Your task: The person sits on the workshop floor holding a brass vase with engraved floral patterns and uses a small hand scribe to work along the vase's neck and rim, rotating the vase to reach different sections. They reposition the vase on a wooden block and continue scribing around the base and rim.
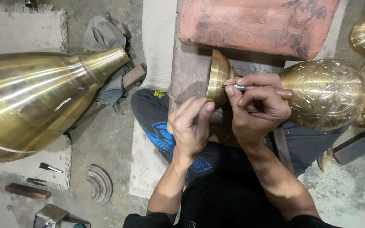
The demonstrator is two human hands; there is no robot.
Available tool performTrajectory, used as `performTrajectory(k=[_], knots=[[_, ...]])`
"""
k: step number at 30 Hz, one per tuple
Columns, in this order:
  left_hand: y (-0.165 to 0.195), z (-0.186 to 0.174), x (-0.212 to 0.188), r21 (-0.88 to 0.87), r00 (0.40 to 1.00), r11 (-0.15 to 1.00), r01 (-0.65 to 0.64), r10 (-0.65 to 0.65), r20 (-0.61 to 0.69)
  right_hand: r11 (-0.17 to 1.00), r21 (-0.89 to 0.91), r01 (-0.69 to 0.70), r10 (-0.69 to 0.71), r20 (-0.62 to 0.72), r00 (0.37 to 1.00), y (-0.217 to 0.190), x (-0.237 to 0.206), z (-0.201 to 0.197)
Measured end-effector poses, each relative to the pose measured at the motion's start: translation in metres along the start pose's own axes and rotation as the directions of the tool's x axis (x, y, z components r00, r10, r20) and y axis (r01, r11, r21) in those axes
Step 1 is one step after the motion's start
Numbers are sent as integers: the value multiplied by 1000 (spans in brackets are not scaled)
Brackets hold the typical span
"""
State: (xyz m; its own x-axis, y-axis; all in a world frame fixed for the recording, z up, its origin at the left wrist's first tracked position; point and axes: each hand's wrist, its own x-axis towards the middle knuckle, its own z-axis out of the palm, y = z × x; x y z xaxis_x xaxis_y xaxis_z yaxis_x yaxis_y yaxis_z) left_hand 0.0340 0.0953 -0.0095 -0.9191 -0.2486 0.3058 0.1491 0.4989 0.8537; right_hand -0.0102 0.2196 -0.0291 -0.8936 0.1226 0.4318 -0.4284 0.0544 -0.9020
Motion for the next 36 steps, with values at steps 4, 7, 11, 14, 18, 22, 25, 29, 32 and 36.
performTrajectory(k=[4,7,11,14,18,22,25,29,32,36], knots=[[-8,-5,-7,-9,996,998,-67,67,58,992,93,-89,93,-39,995,1,0,3],[-17,-5,-7,28,982,982,-185,184,40,998,49,-37,38,-26,999,1,-1,3],[-18,-6,-9,18,987,988,-154,153,50,996,77,-40,40,2,999,1,-1,0],[-13,-7,-6,12,990,992,-127,126,66,997,67,-33,33,-5,999,2,1,0],[-1,-7,0,32,996,997,-72,70,56,998,63,-20,20,-1,1000,2,1,0],[10,-7,7,14,999,1000,-15,15,45,999,35,-22,22,-4,1000,3,0,0],[14,-6,10,32,996,997,66,-67,61,999,53,-4,4,-1,1000,4,1,0],[10,-6,11,24,998,999,23,-24,52,999,35,14,-13,-3,1000,4,1,0],[1,-8,7,13,997,1000,-11,10,82,998,63,-12,13,-21,1000,2,0,2],[-17,-8,2,-6,980,985,-170,170,107,999,39,6,-4,-35,999,3,0,3]])
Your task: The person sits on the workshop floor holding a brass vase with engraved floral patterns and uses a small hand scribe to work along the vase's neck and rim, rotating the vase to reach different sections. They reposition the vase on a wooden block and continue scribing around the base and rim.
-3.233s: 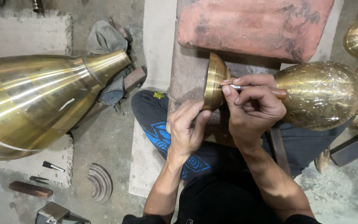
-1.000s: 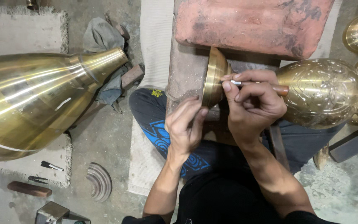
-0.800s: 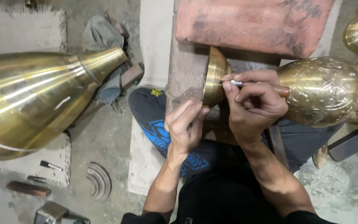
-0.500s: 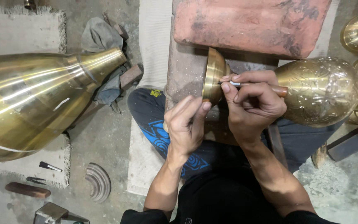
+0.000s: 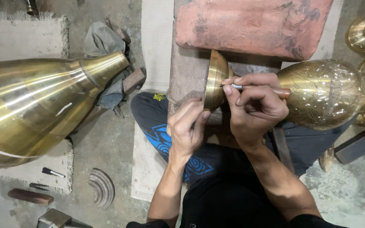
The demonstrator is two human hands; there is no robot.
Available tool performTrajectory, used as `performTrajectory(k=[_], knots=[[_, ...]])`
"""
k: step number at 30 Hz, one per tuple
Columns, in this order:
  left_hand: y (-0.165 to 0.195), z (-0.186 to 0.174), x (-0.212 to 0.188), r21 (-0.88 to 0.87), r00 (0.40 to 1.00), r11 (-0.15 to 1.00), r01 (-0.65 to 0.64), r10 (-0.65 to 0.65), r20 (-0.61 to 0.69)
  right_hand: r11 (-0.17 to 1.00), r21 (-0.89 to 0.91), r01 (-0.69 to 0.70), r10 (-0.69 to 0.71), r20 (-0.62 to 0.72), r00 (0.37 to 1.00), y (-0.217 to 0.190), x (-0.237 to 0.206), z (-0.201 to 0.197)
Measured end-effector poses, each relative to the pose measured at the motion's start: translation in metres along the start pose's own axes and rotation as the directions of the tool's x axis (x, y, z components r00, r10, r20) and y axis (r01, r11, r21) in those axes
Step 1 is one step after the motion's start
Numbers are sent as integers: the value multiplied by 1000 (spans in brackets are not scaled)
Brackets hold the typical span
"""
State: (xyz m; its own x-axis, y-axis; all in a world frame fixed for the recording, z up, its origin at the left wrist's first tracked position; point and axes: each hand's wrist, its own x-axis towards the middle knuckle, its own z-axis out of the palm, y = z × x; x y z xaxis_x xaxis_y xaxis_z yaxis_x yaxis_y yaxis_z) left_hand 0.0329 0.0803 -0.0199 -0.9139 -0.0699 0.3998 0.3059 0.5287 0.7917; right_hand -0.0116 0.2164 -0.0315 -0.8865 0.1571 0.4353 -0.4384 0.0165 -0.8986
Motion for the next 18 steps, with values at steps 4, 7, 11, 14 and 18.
performTrajectory(k=[4,7,11,14,18], knots=[[-5,4,-6,9,999,1000,-21,21,-25,999,22,-42,42,9,999,-1,-2,-1],[-2,4,-3,28,1000,1000,5,-4,-28,999,20,-39,39,12,999,0,-2,-2],[10,1,6,30,997,997,72,-72,-26,999,40,-24,23,23,999,1,-2,-3],[19,0,13,44,990,989,139,-138,-22,999,23,-23,23,21,1000,1,-2,-3],[23,0,17,66,986,983,169,-168,-16,1000,8,2,-2,21,1000,3,0,-2]])
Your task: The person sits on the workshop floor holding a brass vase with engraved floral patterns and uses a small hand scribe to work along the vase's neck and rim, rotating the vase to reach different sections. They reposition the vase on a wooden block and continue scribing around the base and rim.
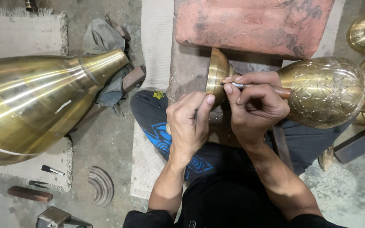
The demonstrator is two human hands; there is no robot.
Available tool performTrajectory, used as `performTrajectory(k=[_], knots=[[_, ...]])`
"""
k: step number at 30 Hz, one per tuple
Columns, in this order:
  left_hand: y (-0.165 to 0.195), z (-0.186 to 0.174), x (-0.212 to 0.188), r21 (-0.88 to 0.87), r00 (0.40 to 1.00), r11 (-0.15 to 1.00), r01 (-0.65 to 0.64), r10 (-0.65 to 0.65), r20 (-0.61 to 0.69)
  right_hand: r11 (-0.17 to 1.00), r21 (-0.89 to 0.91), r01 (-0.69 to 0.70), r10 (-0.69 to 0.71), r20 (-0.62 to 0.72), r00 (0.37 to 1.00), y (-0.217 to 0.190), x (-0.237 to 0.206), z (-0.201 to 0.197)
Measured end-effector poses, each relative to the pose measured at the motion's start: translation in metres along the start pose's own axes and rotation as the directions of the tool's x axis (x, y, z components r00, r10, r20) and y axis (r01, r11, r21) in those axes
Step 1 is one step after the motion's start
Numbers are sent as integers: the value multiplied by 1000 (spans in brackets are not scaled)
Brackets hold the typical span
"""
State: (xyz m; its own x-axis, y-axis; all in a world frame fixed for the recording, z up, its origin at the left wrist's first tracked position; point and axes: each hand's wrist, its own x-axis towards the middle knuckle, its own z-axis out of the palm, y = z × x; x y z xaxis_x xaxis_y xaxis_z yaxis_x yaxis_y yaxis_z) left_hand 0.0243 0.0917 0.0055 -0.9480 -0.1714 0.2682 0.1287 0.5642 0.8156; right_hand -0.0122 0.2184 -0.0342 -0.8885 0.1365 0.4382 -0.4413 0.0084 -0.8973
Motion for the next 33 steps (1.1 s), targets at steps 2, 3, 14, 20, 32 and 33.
performTrajectory(k=[2,3,14,20,32,33], knots=[[-2,0,-2,-4,1000,1000,3,-3,3,1000,-7,3,-3,-2,1000,-1,0,0],[-4,1,-3,-13,1000,1000,8,-8,-4,1000,-6,3,-3,-2,1000,-1,0,0],[-25,4,-16,-45,991,990,-131,131,1,997,62,-33,34,-2,999,-5,1,1],[-6,0,-2,-31,999,999,-33,33,15,1000,-29,5,-5,4,1000,-3,2,-1],[-10,5,-9,-12,997,999,-34,33,-64,997,-67,22,-23,-8,1000,0,0,0],[-15,3,-13,-10,996,998,-69,69,-57,997,-76,20,-21,-16,1000,0,0,1]])
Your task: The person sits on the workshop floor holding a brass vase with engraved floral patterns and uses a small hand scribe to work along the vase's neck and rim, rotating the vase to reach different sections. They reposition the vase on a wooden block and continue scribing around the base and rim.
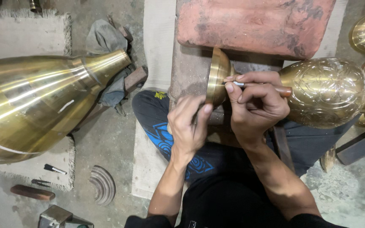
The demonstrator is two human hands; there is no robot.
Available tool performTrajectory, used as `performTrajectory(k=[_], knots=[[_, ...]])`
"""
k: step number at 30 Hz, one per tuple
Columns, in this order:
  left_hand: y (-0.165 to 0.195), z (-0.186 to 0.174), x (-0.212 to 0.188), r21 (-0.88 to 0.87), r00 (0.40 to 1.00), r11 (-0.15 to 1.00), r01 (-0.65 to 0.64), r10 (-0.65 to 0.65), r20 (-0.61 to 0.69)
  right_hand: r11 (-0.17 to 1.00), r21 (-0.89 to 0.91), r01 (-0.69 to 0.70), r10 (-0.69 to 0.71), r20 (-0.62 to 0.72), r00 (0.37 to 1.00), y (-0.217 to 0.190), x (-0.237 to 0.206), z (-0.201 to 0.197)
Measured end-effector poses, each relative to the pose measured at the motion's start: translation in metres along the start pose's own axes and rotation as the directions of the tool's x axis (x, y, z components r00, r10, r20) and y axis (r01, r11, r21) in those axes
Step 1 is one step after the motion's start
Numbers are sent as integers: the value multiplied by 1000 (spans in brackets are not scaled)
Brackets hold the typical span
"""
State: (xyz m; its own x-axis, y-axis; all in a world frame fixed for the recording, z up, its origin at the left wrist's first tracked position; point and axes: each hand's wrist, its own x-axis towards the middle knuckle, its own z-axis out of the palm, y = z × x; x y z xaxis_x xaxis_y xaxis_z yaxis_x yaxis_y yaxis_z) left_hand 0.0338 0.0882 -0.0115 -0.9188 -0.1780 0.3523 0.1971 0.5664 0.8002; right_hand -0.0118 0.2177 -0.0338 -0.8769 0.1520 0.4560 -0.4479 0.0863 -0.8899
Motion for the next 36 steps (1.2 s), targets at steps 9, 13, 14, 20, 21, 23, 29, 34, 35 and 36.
performTrajectory(k=[9,13,14,20,21,23,29,34,35,36], knots=[[-18,6,-5,-50,995,993,-104,103,-14,994,106,-27,27,2,1000,-1,1,0],[-6,1,-2,-32,999,999,-32,33,26,996,81,-24,22,21,1000,-2,1,-1],[-4,0,2,-21,999,999,-26,27,31,995,96,-32,31,13,999,-1,1,0],[17,-2,20,-30,995,996,88,-86,48,996,91,-11,9,18,1000,0,1,-1],[19,-3,23,-20,993,994,109,-108,56,995,101,-15,14,12,1000,1,0,0],[25,-5,26,-3,987,989,145,-144,72,994,108,-27,25,11,1000,0,0,0],[19,-9,18,-1,990,993,118,-117,80,998,51,21,-21,16,1000,-1,3,1],[-2,-2,0,-80,998,996,-40,44,51,999,33,23,-23,8,1000,-3,3,1],[-6,-1,-2,-75,997,997,-34,39,62,997,76,-6,6,5,1000,-2,2,2],[-10,0,-4,-72,997,997,-25,30,74,992,117,-38,37,5,999,-2,1,1]])
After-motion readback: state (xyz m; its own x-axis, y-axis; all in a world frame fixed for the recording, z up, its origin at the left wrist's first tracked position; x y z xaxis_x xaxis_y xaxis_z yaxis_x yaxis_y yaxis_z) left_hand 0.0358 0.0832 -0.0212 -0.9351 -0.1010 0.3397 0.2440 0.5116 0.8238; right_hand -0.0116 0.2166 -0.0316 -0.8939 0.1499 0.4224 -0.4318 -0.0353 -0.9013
